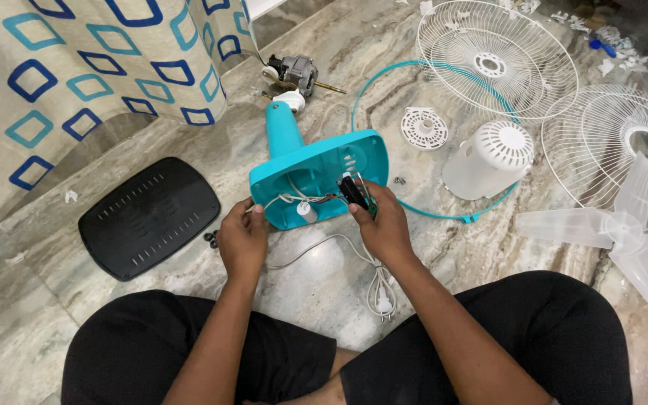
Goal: The person disassembles a teal fan base, removes the black cover, and uses a screwdriver to adjust internal wiring and components. They manipulate wires and a switch inside the base, then reposition the cover and continue working on the internal parts.
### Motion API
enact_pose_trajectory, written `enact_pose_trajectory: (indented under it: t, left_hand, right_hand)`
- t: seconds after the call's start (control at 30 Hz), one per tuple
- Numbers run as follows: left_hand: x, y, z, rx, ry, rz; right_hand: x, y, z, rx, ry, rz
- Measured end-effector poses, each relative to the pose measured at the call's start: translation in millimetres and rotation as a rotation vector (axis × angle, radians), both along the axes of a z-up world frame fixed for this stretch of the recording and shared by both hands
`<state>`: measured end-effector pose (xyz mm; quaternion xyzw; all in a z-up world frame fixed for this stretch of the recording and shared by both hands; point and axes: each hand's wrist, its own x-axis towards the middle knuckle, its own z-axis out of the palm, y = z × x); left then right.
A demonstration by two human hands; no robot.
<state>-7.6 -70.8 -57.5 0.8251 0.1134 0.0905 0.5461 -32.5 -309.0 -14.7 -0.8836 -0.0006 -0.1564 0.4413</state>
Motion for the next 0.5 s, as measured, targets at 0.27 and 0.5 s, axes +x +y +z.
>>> enact_pose_trajectory:
  t: [0.27,0.5]
  left_hand:
    - [5.9,-4.2,-8.1,0.065,-0.160,-0.107]
    - [9.9,-8.7,-2.6,0.042,-0.145,-0.099]
  right_hand:
    - [0.6,-1.0,-5.2,-0.018,-0.034,-0.001]
    - [5.0,-4.4,-7.1,0.004,-0.056,-0.007]
